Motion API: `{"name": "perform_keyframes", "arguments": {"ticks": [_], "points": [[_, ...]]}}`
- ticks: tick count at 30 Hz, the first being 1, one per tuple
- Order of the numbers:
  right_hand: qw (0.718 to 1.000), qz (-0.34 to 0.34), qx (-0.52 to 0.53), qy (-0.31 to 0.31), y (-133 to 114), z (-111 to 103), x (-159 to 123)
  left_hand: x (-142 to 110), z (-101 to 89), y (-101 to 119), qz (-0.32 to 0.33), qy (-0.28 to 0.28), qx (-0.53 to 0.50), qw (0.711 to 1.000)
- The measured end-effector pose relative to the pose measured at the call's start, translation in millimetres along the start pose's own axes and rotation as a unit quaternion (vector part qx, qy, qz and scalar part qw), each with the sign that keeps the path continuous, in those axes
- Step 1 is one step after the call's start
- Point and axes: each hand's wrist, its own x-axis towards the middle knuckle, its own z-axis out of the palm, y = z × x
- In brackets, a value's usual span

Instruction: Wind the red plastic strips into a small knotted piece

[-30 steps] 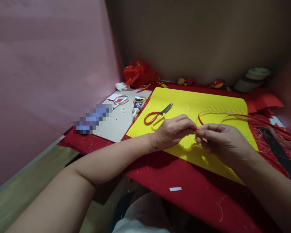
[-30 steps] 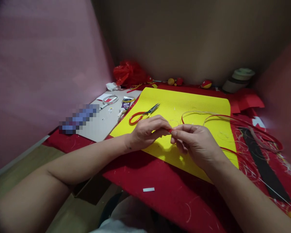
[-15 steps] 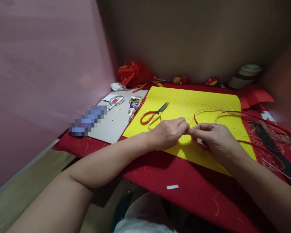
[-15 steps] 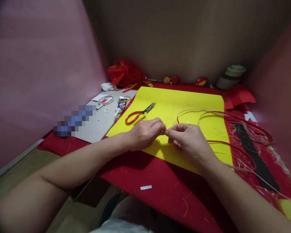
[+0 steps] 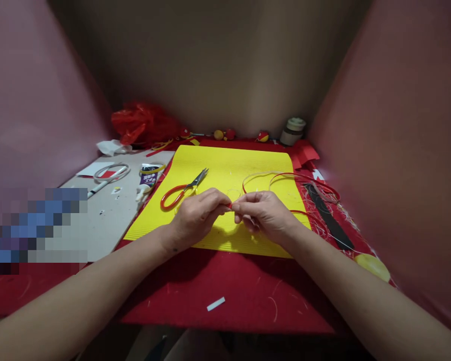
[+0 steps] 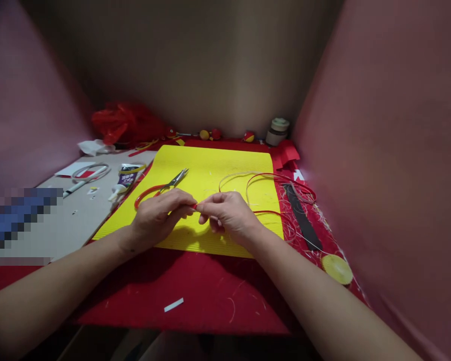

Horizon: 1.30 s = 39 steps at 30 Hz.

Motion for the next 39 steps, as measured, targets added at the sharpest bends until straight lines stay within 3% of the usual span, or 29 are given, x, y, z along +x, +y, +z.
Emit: {"name": "perform_keyframes", "arguments": {"ticks": [7,11,19,23,31,36,39], "points": [[0.999,-0.009,-0.033,0.030,0.1,3.3,-1.2,-4.6,4.3,-8.3,0.049,-0.061,0.089,0.993],[0.998,-0.031,-0.033,0.043,4.6,6.0,-0.1,-2.4,2.4,-5.8,0.068,-0.052,0.091,0.992],[0.997,-0.040,0.058,-0.021,0.3,1.8,1.0,2.6,-1.7,2.0,-0.066,0.009,-0.115,0.991],[0.998,-0.026,0.047,-0.025,-0.6,1.2,1.1,1.6,-1.4,0.6,-0.023,0.024,-0.086,0.996],[0.999,0.002,-0.043,0.021,0.3,0.9,2.0,-1.2,2.3,-9.5,0.066,-0.022,0.061,0.996],[0.998,-0.021,-0.053,0.032,1.5,3.4,0.5,-2.1,2.1,-11.0,0.090,-0.054,0.092,0.990],[0.997,-0.040,-0.056,0.029,2.2,3.2,0.2,-0.4,1.3,-7.1,0.080,-0.042,0.087,0.992]]}}
